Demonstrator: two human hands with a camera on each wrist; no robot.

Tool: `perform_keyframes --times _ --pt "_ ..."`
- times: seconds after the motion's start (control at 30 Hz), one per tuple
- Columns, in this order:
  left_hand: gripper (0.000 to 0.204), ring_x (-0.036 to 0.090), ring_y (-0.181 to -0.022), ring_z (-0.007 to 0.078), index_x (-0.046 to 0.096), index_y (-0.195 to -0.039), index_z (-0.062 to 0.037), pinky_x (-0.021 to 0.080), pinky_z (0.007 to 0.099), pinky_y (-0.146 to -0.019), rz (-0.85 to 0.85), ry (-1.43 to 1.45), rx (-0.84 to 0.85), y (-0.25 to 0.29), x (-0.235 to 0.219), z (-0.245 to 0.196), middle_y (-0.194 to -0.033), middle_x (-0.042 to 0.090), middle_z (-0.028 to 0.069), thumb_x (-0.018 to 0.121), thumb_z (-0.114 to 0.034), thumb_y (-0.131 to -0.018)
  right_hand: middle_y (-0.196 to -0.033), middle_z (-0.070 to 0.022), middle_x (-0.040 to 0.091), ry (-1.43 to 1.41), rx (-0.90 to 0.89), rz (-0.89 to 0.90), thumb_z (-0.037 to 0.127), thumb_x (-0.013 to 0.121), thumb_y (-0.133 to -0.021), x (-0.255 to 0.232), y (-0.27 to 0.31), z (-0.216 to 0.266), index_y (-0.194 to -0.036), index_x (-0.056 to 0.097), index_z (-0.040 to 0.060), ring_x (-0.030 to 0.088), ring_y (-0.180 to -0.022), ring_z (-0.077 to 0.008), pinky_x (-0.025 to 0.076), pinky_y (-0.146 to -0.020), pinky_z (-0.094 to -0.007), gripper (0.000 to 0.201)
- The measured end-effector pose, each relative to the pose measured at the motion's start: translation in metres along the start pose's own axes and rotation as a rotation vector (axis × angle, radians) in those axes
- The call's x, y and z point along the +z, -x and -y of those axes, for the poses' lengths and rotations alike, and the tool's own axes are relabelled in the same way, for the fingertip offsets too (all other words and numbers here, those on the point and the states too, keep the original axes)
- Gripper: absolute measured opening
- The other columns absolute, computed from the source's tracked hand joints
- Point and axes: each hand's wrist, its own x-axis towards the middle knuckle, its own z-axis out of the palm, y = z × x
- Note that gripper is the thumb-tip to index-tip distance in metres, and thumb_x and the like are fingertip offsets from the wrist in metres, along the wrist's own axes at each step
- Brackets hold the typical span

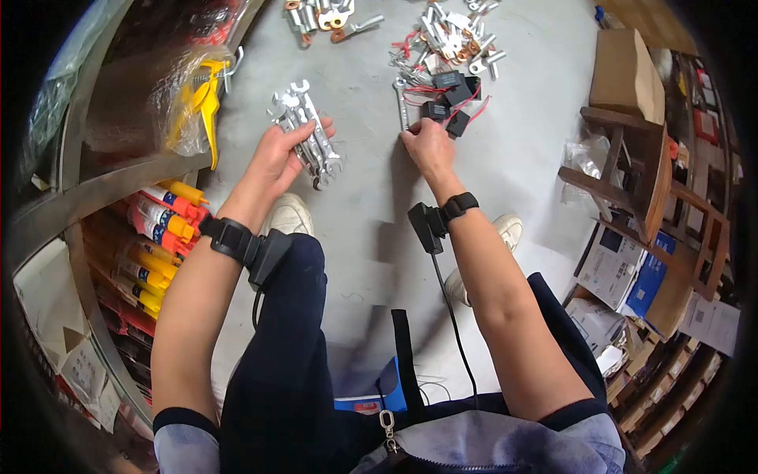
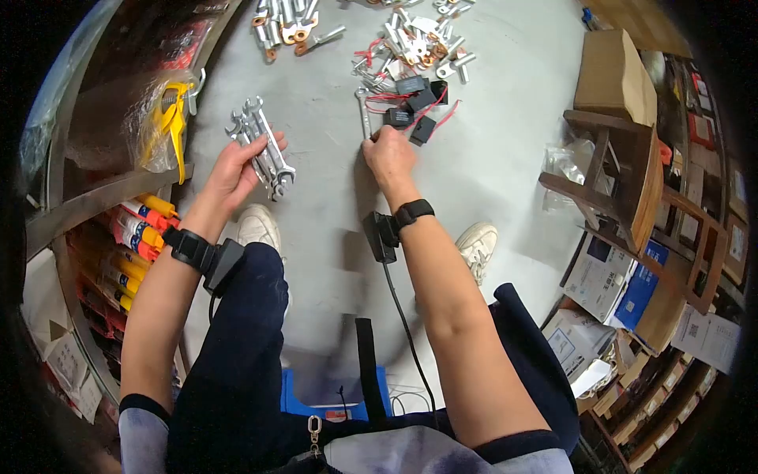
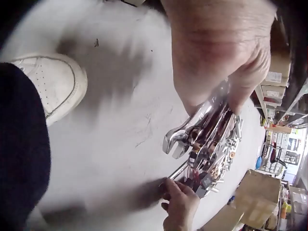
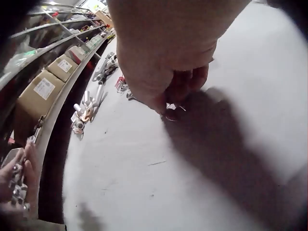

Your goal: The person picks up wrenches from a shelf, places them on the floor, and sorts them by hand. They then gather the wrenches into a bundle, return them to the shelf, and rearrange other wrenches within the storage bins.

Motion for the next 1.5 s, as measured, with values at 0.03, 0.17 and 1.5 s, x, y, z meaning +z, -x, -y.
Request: perform_keyframes --times 0.03,0.17,1.5 --pt "0.034 0.055 -0.097 0.0218 0.043 -0.111 0.0039 0.048 0.0353 -0.081 0.01 -0.003 -0.003 0.001 0.0 0.002 -0.107 0.054 0.0157 0.054 -0.011 -0.083 -0.079 -0.0149 0.062 -0.014 0.006 0.032 0.024 0.06 -0.068 0.0 0.0 0.001 -0.079 0.061 0.0057 0.059 -0.077 -0.0315 0.047 -0.068 -0.0404 0.021" --pt "0.036 0.054 -0.098 0.0236 0.041 -0.114 0.0017 0.046 0.0367 -0.084 -0.031 -0.009 -0.042 0.0 0.0 0.006 -0.109 0.052 0.0164 0.054 -0.011 -0.083 -0.082 -0.0145 0.061 -0.054 0.047 0.028 0.02 0.06 -0.067 0.001 0.006 0.006 -0.074 0.061 0.0042 0.059 -0.079 -0.0309 0.046 -0.069 -0.0401 0.018" --pt "0.032 0.053 -0.102 0.0252 0.044 -0.113 0.0027 0.044 0.0374 -0.087 0.174 0.169 0.144 0.096 0.072 -0.053 -0.109 0.054 0.0177 0.05 -0.005 -0.083 -0.064 0.0028 0.053 -1.199 -0.001 0.449 0.013 0.064 -0.074 -0.202 0.11 0.047 -0.08 0.062 0.0048 0.041 -0.049 -0.0037 0.032 -0.045 -0.0188 0.01"
